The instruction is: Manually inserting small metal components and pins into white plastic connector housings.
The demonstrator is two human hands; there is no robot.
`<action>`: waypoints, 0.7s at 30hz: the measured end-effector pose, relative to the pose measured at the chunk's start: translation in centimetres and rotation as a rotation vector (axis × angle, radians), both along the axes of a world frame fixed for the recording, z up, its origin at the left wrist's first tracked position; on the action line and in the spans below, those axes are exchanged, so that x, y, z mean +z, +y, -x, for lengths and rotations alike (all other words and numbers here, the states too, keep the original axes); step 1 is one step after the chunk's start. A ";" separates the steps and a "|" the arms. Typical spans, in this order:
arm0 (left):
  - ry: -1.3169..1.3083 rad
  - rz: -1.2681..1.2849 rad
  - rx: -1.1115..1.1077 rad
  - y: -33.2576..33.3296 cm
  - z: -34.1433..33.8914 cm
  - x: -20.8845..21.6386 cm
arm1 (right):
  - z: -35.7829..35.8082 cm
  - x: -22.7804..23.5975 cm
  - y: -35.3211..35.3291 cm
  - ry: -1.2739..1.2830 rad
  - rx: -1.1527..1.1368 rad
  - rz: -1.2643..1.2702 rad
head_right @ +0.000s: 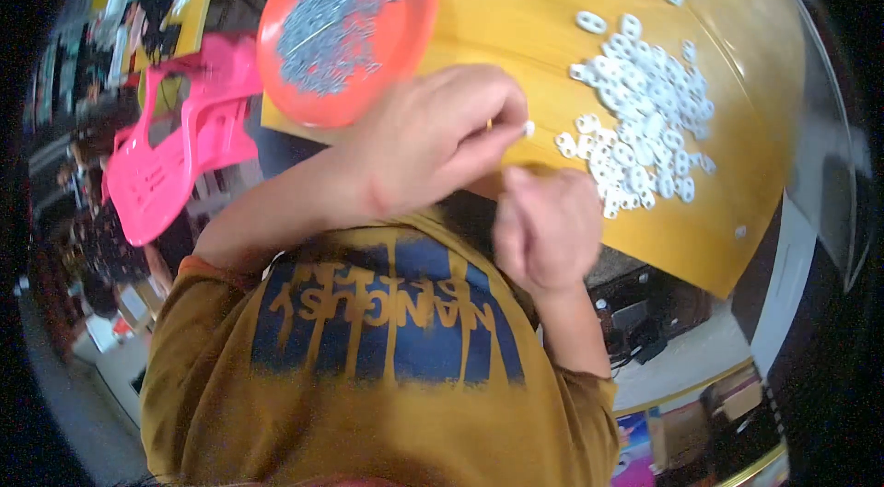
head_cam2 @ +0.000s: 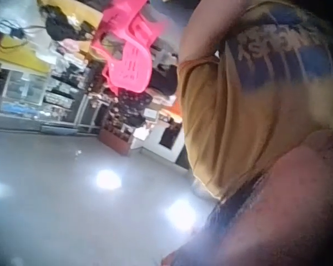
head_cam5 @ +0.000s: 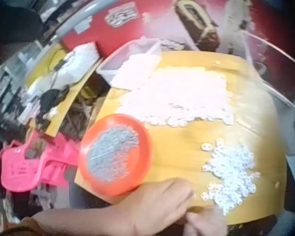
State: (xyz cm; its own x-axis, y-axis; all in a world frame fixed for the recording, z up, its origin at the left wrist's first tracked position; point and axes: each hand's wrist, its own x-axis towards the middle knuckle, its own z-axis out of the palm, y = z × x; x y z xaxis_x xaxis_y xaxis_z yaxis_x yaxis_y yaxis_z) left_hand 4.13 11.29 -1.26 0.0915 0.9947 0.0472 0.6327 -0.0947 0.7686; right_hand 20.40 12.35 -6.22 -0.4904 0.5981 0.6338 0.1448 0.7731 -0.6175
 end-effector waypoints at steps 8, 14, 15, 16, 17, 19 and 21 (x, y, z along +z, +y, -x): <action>-0.826 0.273 0.246 -7.8 2.9 0.4 | 3.3 3.6 -2.4 0.024 0.183 0.767; -1.006 0.240 0.401 -10.4 4.0 -0.4 | 6.3 3.9 -4.3 0.083 0.227 0.993; -1.080 0.215 0.425 -10.6 4.1 -0.6 | 6.7 4.0 -4.7 0.137 0.203 1.081; -1.094 0.207 0.428 -10.9 4.3 -0.5 | 7.2 4.1 -5.0 0.121 0.205 1.077; -1.168 0.229 0.456 -11.1 4.6 -0.2 | 7.7 4.2 -5.2 0.144 0.196 1.072; -1.256 0.247 0.479 -11.4 5.0 0.0 | 8.4 4.3 -5.3 0.155 0.183 1.062; -1.409 0.344 0.524 -11.7 5.4 -0.2 | 8.8 4.1 -5.2 0.061 0.221 0.902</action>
